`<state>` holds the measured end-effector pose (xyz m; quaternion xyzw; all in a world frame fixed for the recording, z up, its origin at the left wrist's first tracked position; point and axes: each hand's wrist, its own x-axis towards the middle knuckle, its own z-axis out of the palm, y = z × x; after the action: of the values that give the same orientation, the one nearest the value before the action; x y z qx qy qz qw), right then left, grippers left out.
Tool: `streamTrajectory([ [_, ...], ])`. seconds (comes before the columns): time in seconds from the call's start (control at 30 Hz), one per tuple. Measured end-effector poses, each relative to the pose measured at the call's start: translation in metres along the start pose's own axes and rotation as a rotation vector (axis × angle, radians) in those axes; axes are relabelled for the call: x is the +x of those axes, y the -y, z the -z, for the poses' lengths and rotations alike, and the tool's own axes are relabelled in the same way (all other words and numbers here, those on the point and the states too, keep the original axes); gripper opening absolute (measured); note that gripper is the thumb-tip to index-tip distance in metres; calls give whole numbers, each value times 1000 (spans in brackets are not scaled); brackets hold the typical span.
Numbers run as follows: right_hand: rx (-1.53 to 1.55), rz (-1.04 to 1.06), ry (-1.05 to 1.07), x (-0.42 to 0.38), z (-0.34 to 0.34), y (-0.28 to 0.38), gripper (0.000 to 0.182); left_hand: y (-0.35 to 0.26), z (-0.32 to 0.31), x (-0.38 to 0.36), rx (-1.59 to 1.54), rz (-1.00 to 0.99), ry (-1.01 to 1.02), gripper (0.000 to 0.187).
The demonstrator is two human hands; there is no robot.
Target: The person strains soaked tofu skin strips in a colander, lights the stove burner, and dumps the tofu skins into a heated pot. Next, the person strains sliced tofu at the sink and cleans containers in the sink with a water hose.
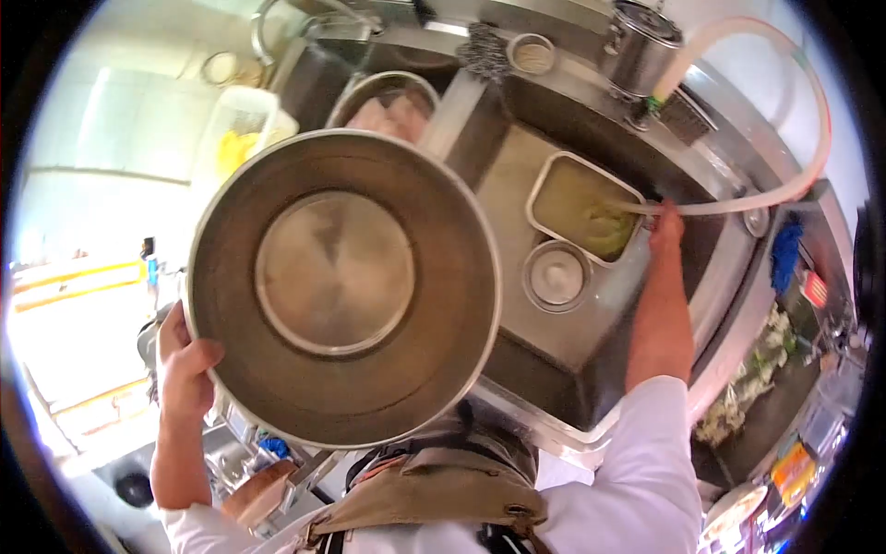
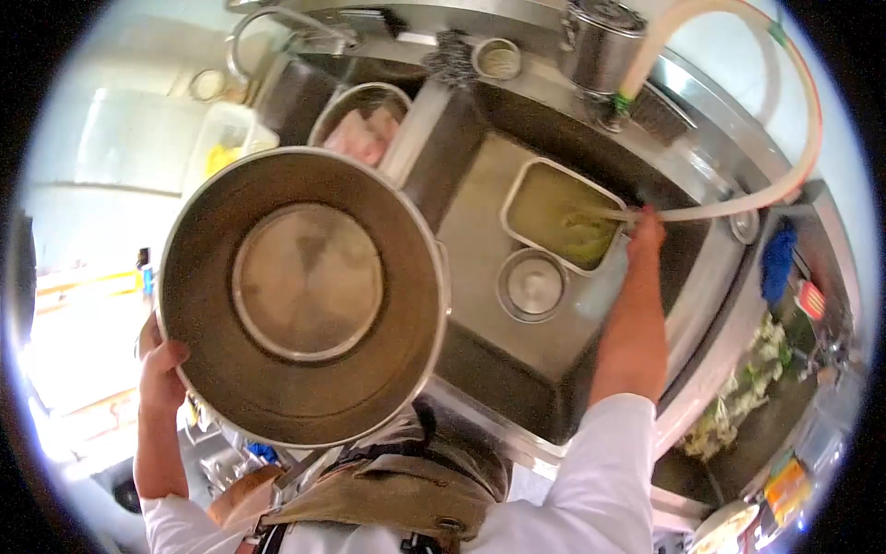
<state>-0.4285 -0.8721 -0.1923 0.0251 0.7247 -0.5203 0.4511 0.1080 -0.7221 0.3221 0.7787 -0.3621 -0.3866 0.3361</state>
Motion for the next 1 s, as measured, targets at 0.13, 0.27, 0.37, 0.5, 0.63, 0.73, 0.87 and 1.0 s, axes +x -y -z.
streamTrajectory([
  [0.13,431,196,-88,-40,4,9,31,-8,-15,5,44,-59,-9,53],
  [0.27,486,401,-181,-204,26,73,33,-19,-34,26,228,-126,61,46],
  [0.37,584,487,-21,-274,58,127,37,-53,-85,19,368,-76,179,47],
  [0.5,631,594,190,-349,98,181,40,-56,-137,27,364,-207,302,49],
  [0.63,616,697,147,-390,113,189,40,-55,-172,19,351,-314,346,47],
  [0.73,746,625,134,-407,126,199,41,-59,-183,14,357,-291,377,43],
  [0.87,892,626,171,-403,128,209,41,-39,-193,42,269,-291,473,39],
  [1.0,1011,576,310,-399,121,214,42,-15,-202,71,356,-360,375,32],
])
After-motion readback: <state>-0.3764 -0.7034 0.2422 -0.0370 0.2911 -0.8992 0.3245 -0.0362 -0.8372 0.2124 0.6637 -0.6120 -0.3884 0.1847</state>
